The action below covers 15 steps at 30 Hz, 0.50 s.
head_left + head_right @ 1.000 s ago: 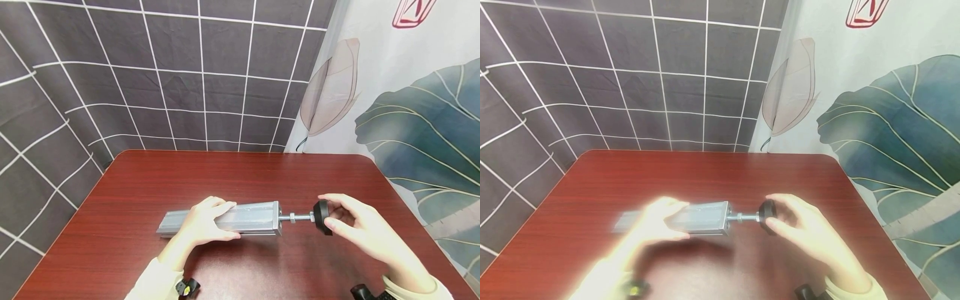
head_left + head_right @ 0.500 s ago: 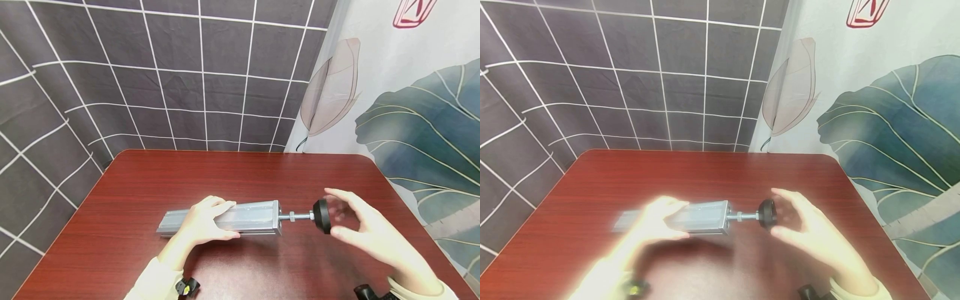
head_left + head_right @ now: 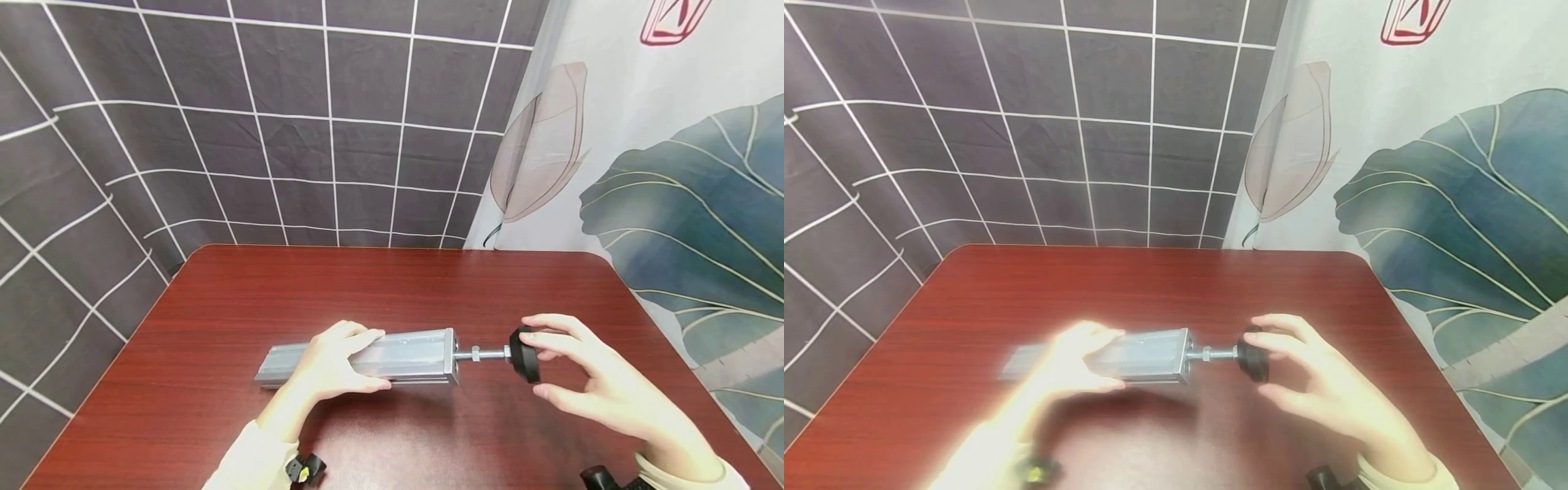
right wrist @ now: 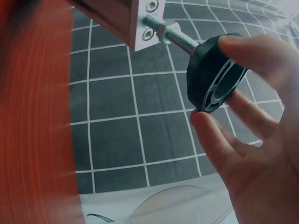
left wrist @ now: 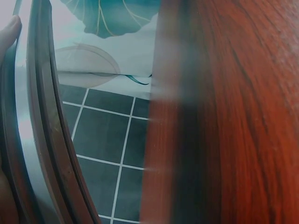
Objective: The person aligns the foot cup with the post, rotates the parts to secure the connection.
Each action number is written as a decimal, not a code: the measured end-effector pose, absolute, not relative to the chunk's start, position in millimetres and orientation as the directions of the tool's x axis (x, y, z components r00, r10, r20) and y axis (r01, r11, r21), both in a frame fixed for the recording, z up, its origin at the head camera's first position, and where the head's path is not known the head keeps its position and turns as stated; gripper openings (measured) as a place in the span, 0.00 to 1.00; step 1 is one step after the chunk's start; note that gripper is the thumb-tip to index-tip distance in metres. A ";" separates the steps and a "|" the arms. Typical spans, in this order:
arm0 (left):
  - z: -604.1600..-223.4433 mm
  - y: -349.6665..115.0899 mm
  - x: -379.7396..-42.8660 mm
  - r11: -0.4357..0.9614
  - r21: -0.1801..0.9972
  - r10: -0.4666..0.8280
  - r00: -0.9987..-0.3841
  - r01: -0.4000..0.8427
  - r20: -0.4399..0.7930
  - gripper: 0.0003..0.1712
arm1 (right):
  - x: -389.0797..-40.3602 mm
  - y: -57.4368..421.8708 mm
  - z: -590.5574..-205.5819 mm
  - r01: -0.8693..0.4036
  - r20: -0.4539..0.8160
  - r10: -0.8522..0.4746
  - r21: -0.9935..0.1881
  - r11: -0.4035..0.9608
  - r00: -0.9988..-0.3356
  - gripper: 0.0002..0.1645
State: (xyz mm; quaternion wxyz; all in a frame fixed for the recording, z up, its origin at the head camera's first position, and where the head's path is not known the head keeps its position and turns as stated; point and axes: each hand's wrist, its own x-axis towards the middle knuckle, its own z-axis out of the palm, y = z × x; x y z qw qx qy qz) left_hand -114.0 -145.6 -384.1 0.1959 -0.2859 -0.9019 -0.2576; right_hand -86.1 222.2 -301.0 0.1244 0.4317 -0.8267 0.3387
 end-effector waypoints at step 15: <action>-385.9 -143.3 -115.8 0.698 0.339 0.416 -0.743 0.630 0.524 0.39 | -81.0 210.1 -302.3 -0.579 0.414 -0.407 -0.630 0.517 -0.814 0.34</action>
